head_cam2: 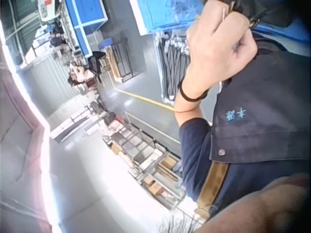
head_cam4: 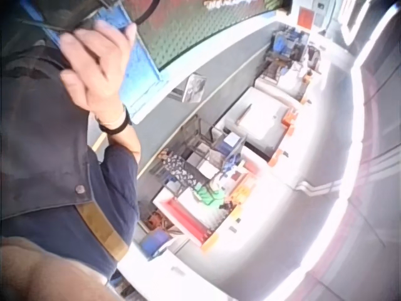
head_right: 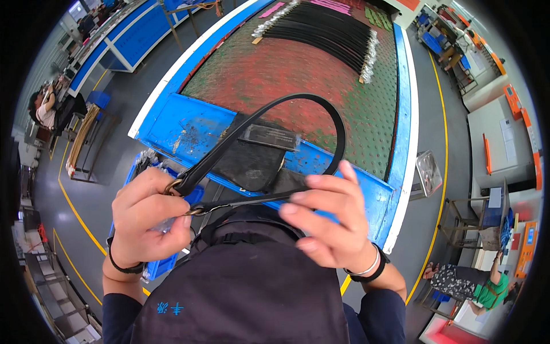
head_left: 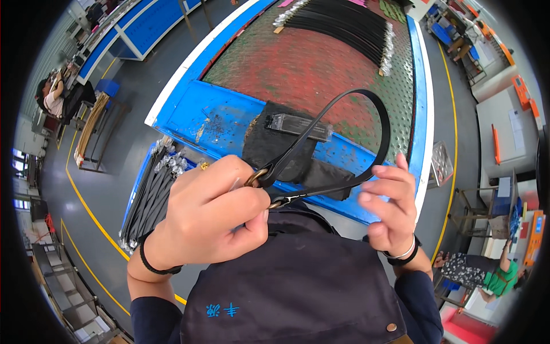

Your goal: The person repeatedly picks up black cables from a pile on a blue workbench and inserts their ends into a transparent rectangular device. The person manipulates the cable and the device with both hands, then places the assembled unit onto a red perforated surface. This process is repeated multiple times throughout the video.

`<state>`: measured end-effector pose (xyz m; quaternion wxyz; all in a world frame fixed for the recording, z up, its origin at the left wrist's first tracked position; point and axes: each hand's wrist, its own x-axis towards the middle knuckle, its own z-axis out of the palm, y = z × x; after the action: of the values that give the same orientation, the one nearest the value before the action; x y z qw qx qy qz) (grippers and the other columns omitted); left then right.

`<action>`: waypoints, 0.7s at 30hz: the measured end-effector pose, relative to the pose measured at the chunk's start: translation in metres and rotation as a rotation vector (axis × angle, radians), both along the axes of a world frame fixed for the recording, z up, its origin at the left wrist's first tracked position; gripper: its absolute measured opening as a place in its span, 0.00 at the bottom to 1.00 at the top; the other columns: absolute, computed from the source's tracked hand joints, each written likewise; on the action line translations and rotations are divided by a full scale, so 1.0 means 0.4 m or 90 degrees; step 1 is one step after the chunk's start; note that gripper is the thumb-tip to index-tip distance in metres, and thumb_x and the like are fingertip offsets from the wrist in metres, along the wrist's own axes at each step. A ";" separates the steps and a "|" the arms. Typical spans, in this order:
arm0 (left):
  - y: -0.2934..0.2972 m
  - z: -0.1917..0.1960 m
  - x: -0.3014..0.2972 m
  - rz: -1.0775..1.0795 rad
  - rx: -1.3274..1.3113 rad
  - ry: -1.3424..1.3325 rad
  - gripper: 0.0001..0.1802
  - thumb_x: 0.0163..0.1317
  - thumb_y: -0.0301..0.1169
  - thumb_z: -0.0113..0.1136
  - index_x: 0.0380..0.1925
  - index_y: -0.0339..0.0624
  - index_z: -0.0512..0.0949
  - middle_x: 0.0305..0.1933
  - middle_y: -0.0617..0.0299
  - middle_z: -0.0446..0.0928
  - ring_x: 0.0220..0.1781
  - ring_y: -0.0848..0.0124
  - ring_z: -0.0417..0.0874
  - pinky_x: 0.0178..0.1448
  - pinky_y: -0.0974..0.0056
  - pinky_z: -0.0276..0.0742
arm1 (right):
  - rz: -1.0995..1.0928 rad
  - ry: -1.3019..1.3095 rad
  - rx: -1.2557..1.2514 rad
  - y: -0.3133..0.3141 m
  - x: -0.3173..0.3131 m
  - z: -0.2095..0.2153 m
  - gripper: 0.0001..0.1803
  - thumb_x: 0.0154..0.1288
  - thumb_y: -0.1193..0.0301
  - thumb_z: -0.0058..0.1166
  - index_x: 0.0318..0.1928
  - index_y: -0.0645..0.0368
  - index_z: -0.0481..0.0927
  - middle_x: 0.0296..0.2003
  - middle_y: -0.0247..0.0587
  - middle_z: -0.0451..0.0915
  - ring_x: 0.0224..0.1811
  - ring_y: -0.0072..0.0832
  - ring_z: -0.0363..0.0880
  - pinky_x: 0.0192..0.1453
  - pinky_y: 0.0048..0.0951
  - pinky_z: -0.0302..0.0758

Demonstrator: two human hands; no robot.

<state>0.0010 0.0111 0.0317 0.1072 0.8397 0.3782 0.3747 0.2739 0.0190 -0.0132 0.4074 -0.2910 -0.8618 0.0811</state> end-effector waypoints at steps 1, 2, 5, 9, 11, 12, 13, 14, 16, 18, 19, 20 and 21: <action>0.002 0.002 0.003 -0.006 0.004 0.002 0.11 0.30 0.19 0.59 0.20 0.40 0.76 0.22 0.60 0.70 0.21 0.68 0.71 0.23 0.69 0.66 | 0.028 -0.008 0.004 0.004 -0.018 0.015 0.18 0.63 0.57 0.47 0.42 0.54 0.83 0.39 0.38 0.77 0.49 0.38 0.72 0.69 0.49 0.49; 0.001 0.004 0.005 -0.007 0.008 0.003 0.11 0.30 0.19 0.59 0.20 0.40 0.76 0.22 0.60 0.70 0.20 0.68 0.71 0.23 0.69 0.65 | 0.062 -0.017 0.009 0.011 -0.033 0.024 0.18 0.63 0.57 0.47 0.44 0.54 0.83 0.39 0.38 0.77 0.49 0.37 0.72 0.69 0.49 0.49; 0.002 0.011 0.009 -0.014 0.010 -0.003 0.11 0.30 0.20 0.60 0.20 0.41 0.76 0.22 0.60 0.70 0.20 0.68 0.71 0.22 0.69 0.65 | 0.101 -0.033 0.013 0.024 -0.058 0.028 0.20 0.64 0.55 0.46 0.46 0.53 0.82 0.38 0.36 0.75 0.48 0.35 0.71 0.69 0.49 0.48; 0.005 0.022 0.009 -0.020 0.013 -0.005 0.11 0.30 0.20 0.60 0.20 0.41 0.76 0.22 0.60 0.70 0.20 0.69 0.71 0.22 0.69 0.64 | 0.131 -0.044 -0.011 0.039 -0.068 0.038 0.22 0.64 0.53 0.45 0.46 0.53 0.82 0.37 0.35 0.74 0.47 0.34 0.71 0.69 0.49 0.49; 0.008 0.022 0.010 -0.019 0.018 -0.001 0.11 0.29 0.20 0.60 0.20 0.41 0.76 0.22 0.60 0.70 0.20 0.69 0.70 0.22 0.69 0.64 | 0.136 -0.043 -0.013 0.044 -0.070 0.038 0.22 0.64 0.53 0.45 0.46 0.54 0.82 0.36 0.35 0.73 0.47 0.34 0.71 0.69 0.50 0.50; 0.008 0.022 0.010 -0.019 0.020 0.001 0.11 0.29 0.21 0.60 0.21 0.41 0.76 0.22 0.60 0.70 0.20 0.69 0.70 0.21 0.68 0.64 | 0.137 -0.043 -0.013 0.046 -0.069 0.038 0.22 0.64 0.53 0.45 0.46 0.54 0.82 0.36 0.35 0.73 0.47 0.34 0.71 0.68 0.50 0.51; 0.009 0.021 0.010 -0.018 0.022 -0.003 0.11 0.29 0.21 0.60 0.21 0.41 0.76 0.23 0.60 0.70 0.20 0.69 0.70 0.21 0.68 0.64 | 0.138 -0.044 -0.013 0.047 -0.069 0.039 0.22 0.64 0.53 0.45 0.46 0.54 0.82 0.36 0.35 0.73 0.46 0.34 0.71 0.68 0.50 0.51; 0.009 0.019 0.010 -0.018 0.025 -0.006 0.11 0.29 0.21 0.60 0.21 0.41 0.76 0.23 0.60 0.71 0.20 0.69 0.70 0.21 0.68 0.63 | 0.140 -0.042 -0.011 0.048 -0.070 0.039 0.22 0.64 0.53 0.45 0.46 0.54 0.82 0.36 0.35 0.73 0.46 0.35 0.71 0.68 0.50 0.52; 0.007 0.017 0.009 -0.015 0.027 -0.008 0.11 0.29 0.21 0.60 0.21 0.41 0.76 0.23 0.60 0.71 0.20 0.69 0.70 0.21 0.68 0.63 | 0.142 -0.039 -0.008 0.050 -0.071 0.039 0.22 0.64 0.53 0.45 0.45 0.55 0.82 0.35 0.35 0.73 0.46 0.35 0.71 0.68 0.49 0.52; 0.006 0.018 0.008 -0.016 0.026 -0.004 0.11 0.29 0.21 0.60 0.20 0.41 0.76 0.22 0.60 0.71 0.20 0.69 0.70 0.21 0.68 0.63 | 0.136 -0.039 -0.007 0.048 -0.072 0.038 0.22 0.64 0.53 0.45 0.45 0.55 0.82 0.35 0.35 0.72 0.45 0.35 0.72 0.67 0.49 0.52; 0.005 0.017 0.008 -0.015 0.026 -0.007 0.11 0.29 0.21 0.60 0.20 0.41 0.76 0.22 0.60 0.71 0.20 0.69 0.70 0.21 0.68 0.63 | 0.133 -0.039 -0.006 0.047 -0.072 0.038 0.22 0.64 0.53 0.45 0.45 0.55 0.83 0.34 0.35 0.72 0.45 0.35 0.72 0.67 0.49 0.52; 0.006 0.018 0.011 -0.016 0.024 -0.009 0.11 0.29 0.21 0.60 0.20 0.41 0.76 0.22 0.60 0.71 0.20 0.69 0.70 0.21 0.68 0.63 | 0.131 -0.041 -0.006 0.048 -0.070 0.039 0.22 0.64 0.53 0.45 0.45 0.55 0.83 0.34 0.35 0.72 0.44 0.35 0.72 0.67 0.49 0.53; 0.006 0.020 0.013 -0.016 0.023 -0.012 0.11 0.29 0.21 0.60 0.20 0.41 0.76 0.22 0.61 0.71 0.19 0.69 0.70 0.21 0.68 0.63 | 0.130 -0.042 -0.007 0.049 -0.068 0.040 0.22 0.64 0.53 0.46 0.45 0.56 0.83 0.34 0.35 0.72 0.44 0.35 0.72 0.67 0.49 0.53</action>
<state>0.0062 0.0137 0.0396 0.1002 0.8426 0.3600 0.3878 0.2468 0.0386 0.0028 0.3671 -0.2065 -0.8994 0.1172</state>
